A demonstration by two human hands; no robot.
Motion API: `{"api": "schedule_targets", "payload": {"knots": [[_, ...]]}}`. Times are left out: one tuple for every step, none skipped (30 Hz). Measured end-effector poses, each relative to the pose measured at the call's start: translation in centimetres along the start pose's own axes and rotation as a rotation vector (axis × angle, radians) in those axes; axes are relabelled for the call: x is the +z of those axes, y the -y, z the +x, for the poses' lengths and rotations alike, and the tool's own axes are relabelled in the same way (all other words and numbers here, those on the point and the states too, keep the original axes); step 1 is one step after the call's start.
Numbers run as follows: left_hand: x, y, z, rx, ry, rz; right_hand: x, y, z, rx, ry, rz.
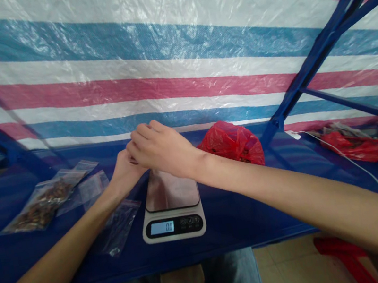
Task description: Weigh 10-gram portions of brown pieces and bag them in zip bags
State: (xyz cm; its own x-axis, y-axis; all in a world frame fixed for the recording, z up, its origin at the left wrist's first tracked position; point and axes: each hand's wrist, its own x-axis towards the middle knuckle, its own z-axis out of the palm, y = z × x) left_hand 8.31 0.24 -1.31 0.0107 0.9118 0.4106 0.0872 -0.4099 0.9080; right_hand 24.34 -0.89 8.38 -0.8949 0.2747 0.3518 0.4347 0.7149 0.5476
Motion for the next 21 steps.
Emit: {"api": "schedule_targets", "payload": {"knots": [[-0.1,0.0,0.0,-0.006,0.014,-0.021,0.0,-0.3,-0.2,0.055,0.000,0.034],[-0.1,-0.1,-0.1,-0.012,0.027,-0.032,0.1,-0.5,-0.5,0.123,-0.010,0.079],[-0.2,-0.2,-0.1,-0.020,0.039,-0.036,0.3,-0.8,-0.8,0.209,-0.031,0.144],[-0.2,-0.3,-0.2,-0.026,0.046,-0.038,0.7,-1.0,-1.1,0.310,-0.063,0.235],[-0.3,-0.4,-0.3,-0.031,0.050,-0.034,1.1,-1.1,-1.5,0.422,-0.103,0.352],[-0.4,-0.5,-0.3,-0.035,0.049,-0.029,1.6,-1.2,-1.9,0.532,-0.147,0.496],[-0.6,-0.7,-0.3,-0.037,0.047,-0.028,2.0,-1.2,-2.4,0.633,-0.191,0.658],[-0.7,-0.9,-0.3,-0.038,0.042,-0.035,2.4,-1.3,-2.9,0.716,-0.232,0.828],[-0.9,-1.1,-0.2,-0.042,0.029,-0.046,2.7,-1.3,-3.5,0.777,-0.270,0.993],[-1.2,-1.2,-0.1,-0.044,0.008,-0.058,3.0,-1.3,-4.2,0.816,-0.307,1.141],[-1.4,-1.3,0.1,-0.042,-0.021,-0.075,3.2,-1.5,-4.9,0.837,-0.339,1.260],[-1.6,-1.4,0.2,-0.038,-0.053,-0.105,3.3,-1.7,-5.8,0.843,-0.370,1.348],[-1.8,-1.5,0.4,-0.041,-0.074,-0.153,3.5,-2.1,-6.7,0.836,-0.389,1.398],[-2.0,-1.5,0.5,-0.056,-0.081,-0.217,3.7,-2.6,-7.7,0.818,-0.391,1.420],[-2.1,-1.5,0.6,-0.083,-0.074,-0.295,4.0,-3.2,-8.7,0.795,-0.374,1.427],[-2.1,-1.5,0.6,-0.115,-0.059,-0.381,4.2,-3.9,-9.7,0.773,-0.322,1.429],[-2.1,-1.5,0.7,-0.151,-0.039,-0.459,4.5,-4.5,-10.6,0.746,-0.242,1.431],[-2.1,-1.6,0.7,-0.181,-0.021,-0.521,4.7,-5.1,-11.4,0.708,-0.142,1.430],[-2.1,-1.6,0.7,-0.199,-0.008,-0.564,4.9,-5.7,-12.1,0.660,-0.030,1.424],[-2.1,-1.6,0.7,-0.206,0.000,-0.590,5.1,-6.0,-12.7,0.612,0.066,1.419],[-2.0,-1.7,0.6,-0.207,0.009,-0.603,5.1,-6.3,-13.2,0.568,0.144,1.413]]}}
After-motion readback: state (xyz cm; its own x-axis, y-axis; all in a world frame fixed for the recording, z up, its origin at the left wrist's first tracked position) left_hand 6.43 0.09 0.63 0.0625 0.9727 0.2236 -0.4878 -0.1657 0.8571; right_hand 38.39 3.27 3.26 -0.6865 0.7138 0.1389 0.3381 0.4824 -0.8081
